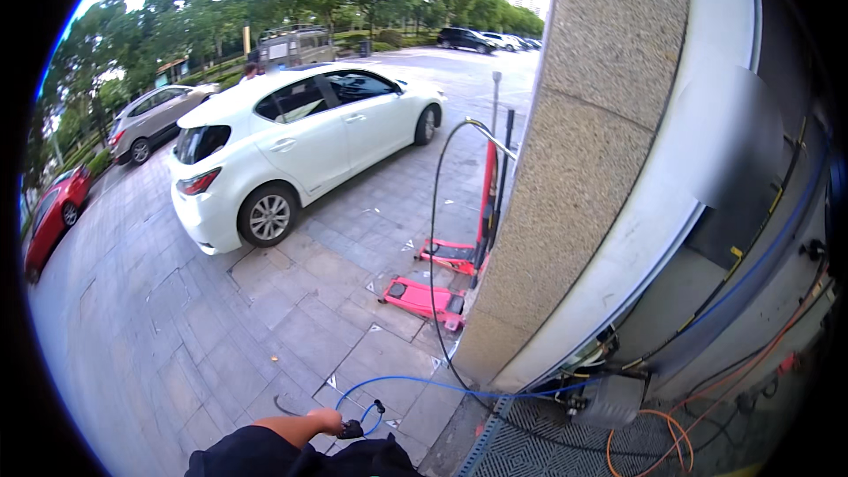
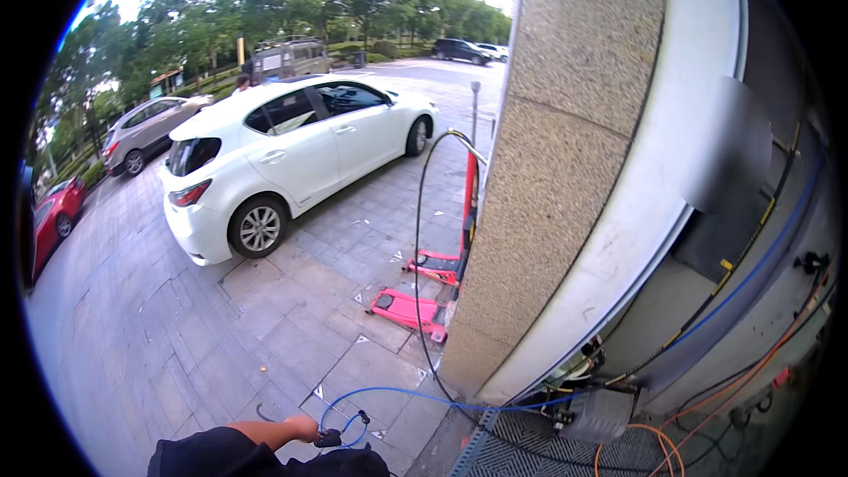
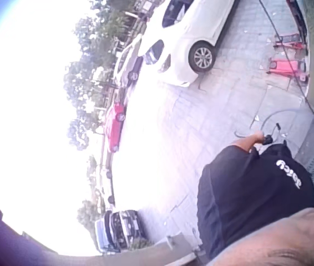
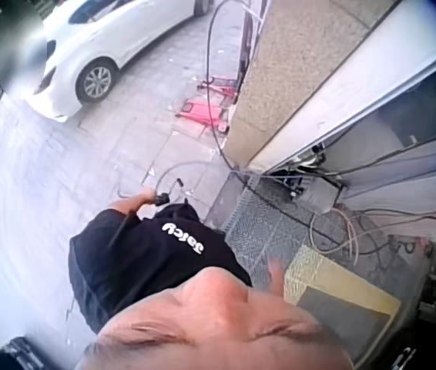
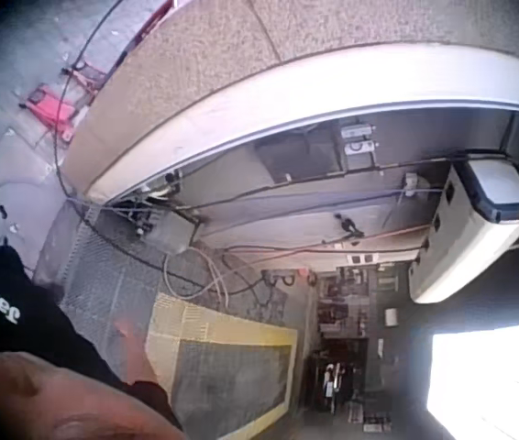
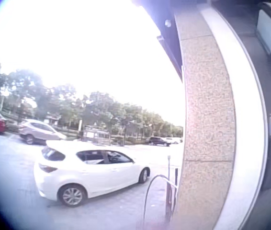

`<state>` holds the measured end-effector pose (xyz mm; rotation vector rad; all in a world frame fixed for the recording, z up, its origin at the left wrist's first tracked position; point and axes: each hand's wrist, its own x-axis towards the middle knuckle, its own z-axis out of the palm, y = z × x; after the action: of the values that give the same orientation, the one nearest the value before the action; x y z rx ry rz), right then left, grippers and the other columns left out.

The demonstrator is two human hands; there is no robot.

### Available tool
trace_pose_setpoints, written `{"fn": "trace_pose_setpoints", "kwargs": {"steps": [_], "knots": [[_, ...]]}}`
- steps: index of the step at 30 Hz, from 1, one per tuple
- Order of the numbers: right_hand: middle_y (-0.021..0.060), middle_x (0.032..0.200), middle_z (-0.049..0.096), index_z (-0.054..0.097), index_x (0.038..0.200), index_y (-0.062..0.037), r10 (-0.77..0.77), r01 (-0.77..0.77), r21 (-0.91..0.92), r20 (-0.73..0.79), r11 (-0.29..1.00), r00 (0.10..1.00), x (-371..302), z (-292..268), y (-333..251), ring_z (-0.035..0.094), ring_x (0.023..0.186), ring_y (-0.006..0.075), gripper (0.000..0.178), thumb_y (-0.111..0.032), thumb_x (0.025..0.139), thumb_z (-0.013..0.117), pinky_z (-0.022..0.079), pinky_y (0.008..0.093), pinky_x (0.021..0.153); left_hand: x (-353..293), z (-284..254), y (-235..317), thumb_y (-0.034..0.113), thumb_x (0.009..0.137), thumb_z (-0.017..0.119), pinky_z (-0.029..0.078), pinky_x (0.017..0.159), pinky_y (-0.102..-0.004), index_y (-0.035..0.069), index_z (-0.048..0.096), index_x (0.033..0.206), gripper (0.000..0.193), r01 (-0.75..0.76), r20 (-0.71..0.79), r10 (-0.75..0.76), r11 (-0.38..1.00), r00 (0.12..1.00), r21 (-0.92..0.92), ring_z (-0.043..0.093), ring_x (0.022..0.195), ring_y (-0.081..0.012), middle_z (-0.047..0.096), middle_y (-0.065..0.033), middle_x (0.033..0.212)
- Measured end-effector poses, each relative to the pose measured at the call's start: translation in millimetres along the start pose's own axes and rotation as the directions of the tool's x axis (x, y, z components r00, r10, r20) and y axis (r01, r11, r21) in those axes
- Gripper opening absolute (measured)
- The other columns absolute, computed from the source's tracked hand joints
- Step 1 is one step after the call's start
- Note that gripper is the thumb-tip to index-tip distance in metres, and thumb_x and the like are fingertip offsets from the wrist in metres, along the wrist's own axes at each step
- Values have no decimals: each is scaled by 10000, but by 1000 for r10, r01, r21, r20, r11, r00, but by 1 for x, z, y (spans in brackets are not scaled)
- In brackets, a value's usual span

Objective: The person connects a digital tire inflator to an air hose and attaches it to the valve stem of a white car's front tire. They inflate the tire while monitoring the pressure on the device's display, then remove the inflator and return the equipment to the garage.

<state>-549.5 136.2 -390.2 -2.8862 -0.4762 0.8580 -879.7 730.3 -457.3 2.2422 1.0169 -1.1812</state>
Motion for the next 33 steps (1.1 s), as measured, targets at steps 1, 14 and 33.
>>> {"fn": "trace_pose_setpoints", "kwargs": {"steps": [1,14,33], "knots": [[233,1159,653,601,1196,-25,-28,26,-55,-37,998,999,14,-29,-3,606,1091,415,424,-352,926,609,483,483,933,-4,25,-14,327,859,583,527,901,-439,39,713,1108,403,48,-30,-51,996,998,-79,658,1096,-333,690,-173,1170],[251,1204,635,619,1180,-2,-6,18,70,-165,997,986,139,-155,-94,596,1144,406,477,-379,889,657,479,470,954,-15,198,-79,441,893,530,500,946,-452,80,695,1166,482,195,-45,-248,850,968,-490,631,1123,-368,675,-181,1194],[75,980,631,535,1276,8,200,848,521,-845,94,496,410,-624,53,598,877,180,475,-390,1018,531,493,317,795,-138,34,240,432,957,554,469,976,-496,54,620,1241,477,61,-244,-213,856,946,-513,599,1151,-414,632,-265,1210]]}}
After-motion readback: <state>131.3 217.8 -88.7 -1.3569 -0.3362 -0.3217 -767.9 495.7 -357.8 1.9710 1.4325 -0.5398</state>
